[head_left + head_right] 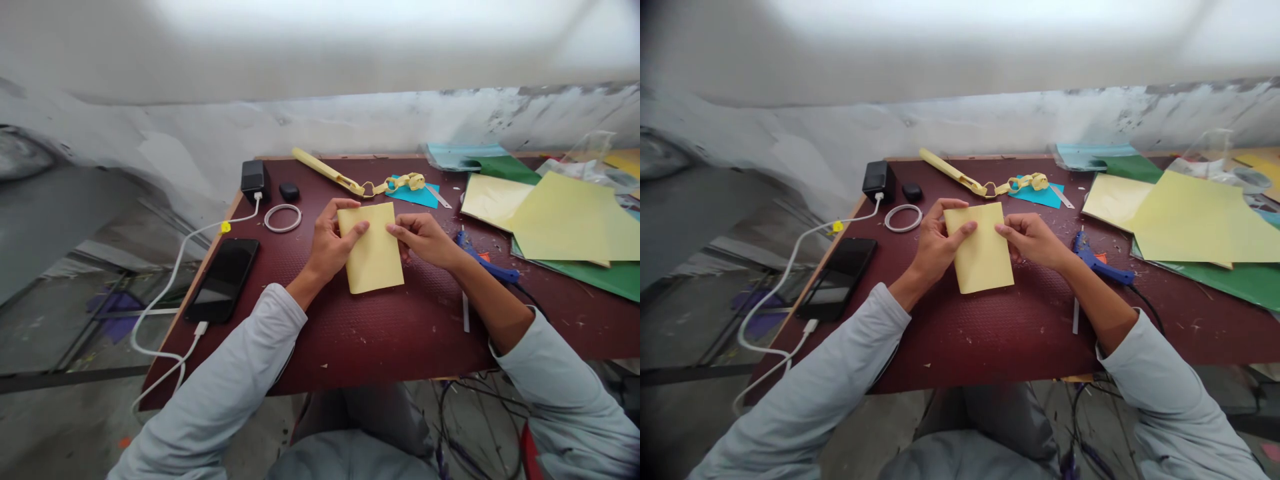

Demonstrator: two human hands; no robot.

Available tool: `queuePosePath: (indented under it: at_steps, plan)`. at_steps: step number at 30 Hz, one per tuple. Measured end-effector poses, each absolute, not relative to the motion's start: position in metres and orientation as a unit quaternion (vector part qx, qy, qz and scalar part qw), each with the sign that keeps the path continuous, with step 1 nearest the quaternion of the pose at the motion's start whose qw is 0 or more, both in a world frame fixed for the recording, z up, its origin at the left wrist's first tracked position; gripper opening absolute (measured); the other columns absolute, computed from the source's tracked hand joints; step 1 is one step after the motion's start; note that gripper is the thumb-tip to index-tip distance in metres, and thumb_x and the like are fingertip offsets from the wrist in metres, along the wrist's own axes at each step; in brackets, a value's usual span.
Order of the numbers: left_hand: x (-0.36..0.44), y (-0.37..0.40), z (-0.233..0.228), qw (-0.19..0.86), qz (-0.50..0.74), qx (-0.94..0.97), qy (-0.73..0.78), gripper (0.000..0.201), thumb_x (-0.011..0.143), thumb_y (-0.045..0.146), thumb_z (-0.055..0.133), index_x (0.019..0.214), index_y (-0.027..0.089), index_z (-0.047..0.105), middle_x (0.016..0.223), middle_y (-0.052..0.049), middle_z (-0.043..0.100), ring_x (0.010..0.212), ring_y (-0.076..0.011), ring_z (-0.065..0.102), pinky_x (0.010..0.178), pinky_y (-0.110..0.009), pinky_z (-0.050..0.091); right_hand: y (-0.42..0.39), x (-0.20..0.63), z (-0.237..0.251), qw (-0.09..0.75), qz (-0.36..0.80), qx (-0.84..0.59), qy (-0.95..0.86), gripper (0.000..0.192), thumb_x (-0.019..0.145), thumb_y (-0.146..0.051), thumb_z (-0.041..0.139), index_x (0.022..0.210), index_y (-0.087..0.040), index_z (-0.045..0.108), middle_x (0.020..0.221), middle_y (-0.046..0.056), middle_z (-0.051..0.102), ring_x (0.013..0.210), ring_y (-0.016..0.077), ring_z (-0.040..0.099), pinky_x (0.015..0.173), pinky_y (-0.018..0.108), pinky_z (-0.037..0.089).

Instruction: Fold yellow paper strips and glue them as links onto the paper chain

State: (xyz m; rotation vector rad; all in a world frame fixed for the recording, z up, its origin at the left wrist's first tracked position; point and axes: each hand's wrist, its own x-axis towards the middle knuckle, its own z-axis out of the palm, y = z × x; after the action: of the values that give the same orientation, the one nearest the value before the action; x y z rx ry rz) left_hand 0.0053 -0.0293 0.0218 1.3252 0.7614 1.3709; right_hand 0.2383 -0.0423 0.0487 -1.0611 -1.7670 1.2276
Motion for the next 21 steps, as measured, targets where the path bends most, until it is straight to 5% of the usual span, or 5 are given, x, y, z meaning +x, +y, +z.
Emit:
queuePosePath:
  at_steps: [21]
  plan:
    - [0.0059,-0.0335,0.0235,0.502,0.551,0.576,0.335,0.044,0.088,0.047,0.091,0.117,0.023,0.070,0.096,-0.003,0.075,0.075,-0.0155,0.072,0.064,-0.025,0.061,-0.0388,0.2403,0.0472,0.411,0.437,-0.406,-0.689,0.051,0.107,-0.062,0.070,0.078,-0.022,0.056,0.057,-0.004,0.059,0.044,0.0085,0.052,0.043,0.025,0.038]
